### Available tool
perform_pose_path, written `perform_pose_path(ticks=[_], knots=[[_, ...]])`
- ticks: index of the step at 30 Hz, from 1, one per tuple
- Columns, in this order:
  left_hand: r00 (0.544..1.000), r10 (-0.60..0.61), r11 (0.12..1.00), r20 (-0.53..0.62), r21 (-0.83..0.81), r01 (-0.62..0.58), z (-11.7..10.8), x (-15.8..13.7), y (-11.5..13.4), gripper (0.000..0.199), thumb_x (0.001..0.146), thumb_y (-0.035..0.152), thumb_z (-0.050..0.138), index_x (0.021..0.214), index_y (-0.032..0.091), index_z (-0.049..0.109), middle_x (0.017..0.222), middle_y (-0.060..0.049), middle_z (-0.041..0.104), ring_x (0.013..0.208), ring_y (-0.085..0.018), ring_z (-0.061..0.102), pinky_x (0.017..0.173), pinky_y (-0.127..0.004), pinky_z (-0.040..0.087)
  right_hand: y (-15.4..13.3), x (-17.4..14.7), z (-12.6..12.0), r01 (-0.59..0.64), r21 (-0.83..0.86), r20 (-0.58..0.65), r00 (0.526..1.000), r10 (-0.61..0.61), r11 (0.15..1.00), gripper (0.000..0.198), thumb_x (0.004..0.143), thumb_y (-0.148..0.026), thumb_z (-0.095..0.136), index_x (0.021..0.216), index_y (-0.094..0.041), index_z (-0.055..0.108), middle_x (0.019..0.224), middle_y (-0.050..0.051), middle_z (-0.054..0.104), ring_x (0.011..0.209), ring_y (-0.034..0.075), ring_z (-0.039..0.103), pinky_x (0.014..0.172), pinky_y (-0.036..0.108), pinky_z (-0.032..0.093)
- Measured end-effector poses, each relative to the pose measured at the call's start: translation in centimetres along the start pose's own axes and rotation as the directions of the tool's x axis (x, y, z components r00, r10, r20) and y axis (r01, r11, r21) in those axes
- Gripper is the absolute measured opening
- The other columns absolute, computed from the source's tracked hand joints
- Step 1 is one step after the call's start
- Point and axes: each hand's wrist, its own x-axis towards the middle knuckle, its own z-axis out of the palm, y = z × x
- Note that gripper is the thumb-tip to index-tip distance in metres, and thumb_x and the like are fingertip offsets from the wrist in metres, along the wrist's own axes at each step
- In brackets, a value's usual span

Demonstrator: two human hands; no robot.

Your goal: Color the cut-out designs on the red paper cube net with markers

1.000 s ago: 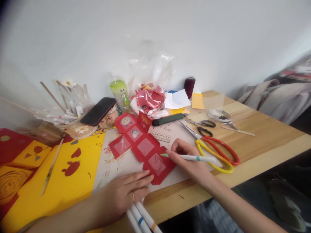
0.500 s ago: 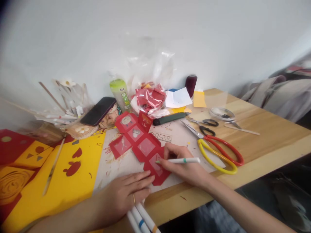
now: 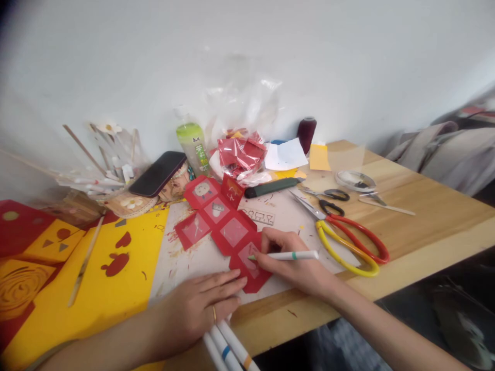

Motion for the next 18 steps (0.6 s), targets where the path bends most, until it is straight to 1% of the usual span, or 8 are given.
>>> perform_pose_path(ticks=[7,15,18], knots=[[1.0,-0.006,1.0,0.0,-0.009,0.006,0.02,-0.07,0.03,0.021,0.091,0.016,0.039,0.094,0.012,0.06,0.114,-0.009,0.062,0.108,-0.022,0.056,0.087,-0.033,0.051,-0.11,0.09,-0.08,-0.039,-0.059,-0.046,0.998,0.036,0.998,0.025,0.078,-0.023,0.055,0.059,-0.02,0.039,0.055,-0.005,0.043,0.051,0.009,0.036,0.046,0.023,0.026],[1.0,0.0,1.0,-0.024,-0.01,0.0,0.02,0.08,-0.04,0.02,0.09,0.015,0.04,0.091,0.011,0.06,0.111,-0.009,0.063,0.106,-0.022,0.058,0.087,-0.033,0.051,0.1,0.01,-0.19,-0.037,-0.09,-0.09,0.996,0.029,0.995,0.024,0.077,-0.023,0.055,0.059,-0.019,0.039,0.055,-0.005,0.043,0.052,0.009,0.036,0.047,0.023,0.028],[1.0,0.0,1.0,-0.027,-0.01,-0.001,0.03,0.03,-0.03,0.02,0.09,0.015,0.04,0.091,0.011,0.06,0.112,-0.01,0.063,0.106,-0.023,0.058,0.086,-0.033,0.052,0.22,0.05,-0.26,-0.032,-0.071,-0.108,0.994,0.024,0.997,0.024,0.077,-0.023,0.055,0.059,-0.019,0.04,0.056,-0.005,0.043,0.053,0.009,0.037,0.047,0.022,0.028]])
